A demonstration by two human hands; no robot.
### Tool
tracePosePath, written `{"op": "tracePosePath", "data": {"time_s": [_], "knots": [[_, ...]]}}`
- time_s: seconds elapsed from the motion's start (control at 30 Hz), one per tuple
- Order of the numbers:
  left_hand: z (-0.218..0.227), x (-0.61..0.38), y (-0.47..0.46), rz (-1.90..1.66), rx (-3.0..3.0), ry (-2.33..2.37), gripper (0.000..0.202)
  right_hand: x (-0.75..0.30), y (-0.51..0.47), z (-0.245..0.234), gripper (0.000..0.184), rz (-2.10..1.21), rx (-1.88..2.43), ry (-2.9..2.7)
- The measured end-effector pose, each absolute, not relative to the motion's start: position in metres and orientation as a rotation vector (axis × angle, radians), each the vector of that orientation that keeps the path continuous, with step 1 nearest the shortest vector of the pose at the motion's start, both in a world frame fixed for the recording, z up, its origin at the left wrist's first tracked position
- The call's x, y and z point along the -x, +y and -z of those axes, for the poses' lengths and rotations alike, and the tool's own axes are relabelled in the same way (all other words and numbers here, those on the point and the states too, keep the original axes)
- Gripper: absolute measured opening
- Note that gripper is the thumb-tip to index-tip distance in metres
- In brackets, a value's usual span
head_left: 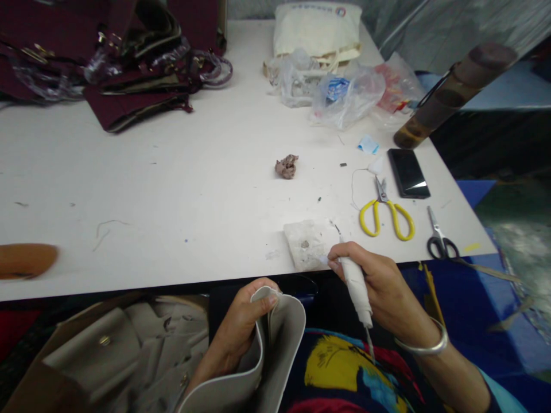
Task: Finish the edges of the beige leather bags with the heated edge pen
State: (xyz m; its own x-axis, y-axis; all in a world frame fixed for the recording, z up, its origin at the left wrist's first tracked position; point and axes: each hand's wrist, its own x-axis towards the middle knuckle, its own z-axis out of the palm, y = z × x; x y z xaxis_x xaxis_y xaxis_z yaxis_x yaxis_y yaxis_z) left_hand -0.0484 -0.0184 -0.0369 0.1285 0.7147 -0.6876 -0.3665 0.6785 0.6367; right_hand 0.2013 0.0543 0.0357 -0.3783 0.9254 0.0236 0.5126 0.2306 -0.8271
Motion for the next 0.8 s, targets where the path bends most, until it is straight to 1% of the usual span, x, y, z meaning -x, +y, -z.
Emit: {"op": "tracePosePath", "data": {"time_s": [0.23, 0.5, 0.63, 0.8], "knots": [[0.039, 0.049, -0.019, -0.804, -0.33, 1.204, 0.033, -0.203, 0.056, -0.031, 0.006, -1.06, 1.294, -1.97], [0.037, 0.048, -0.017, -0.813, -0.36, 1.221, 0.031, -0.211, 0.053, -0.024, 0.009, -1.167, 1.327, -1.853], [0.039, 0.048, -0.017, -0.811, -0.36, 1.209, 0.034, -0.22, 0.065, -0.001, 0.016, -1.212, 1.32, -1.681], [0.044, 0.047, -0.02, -0.804, -0.368, 1.227, 0.041, -0.223, 0.098, 0.033, 0.02, -1.066, 1.276, -1.686]]}}
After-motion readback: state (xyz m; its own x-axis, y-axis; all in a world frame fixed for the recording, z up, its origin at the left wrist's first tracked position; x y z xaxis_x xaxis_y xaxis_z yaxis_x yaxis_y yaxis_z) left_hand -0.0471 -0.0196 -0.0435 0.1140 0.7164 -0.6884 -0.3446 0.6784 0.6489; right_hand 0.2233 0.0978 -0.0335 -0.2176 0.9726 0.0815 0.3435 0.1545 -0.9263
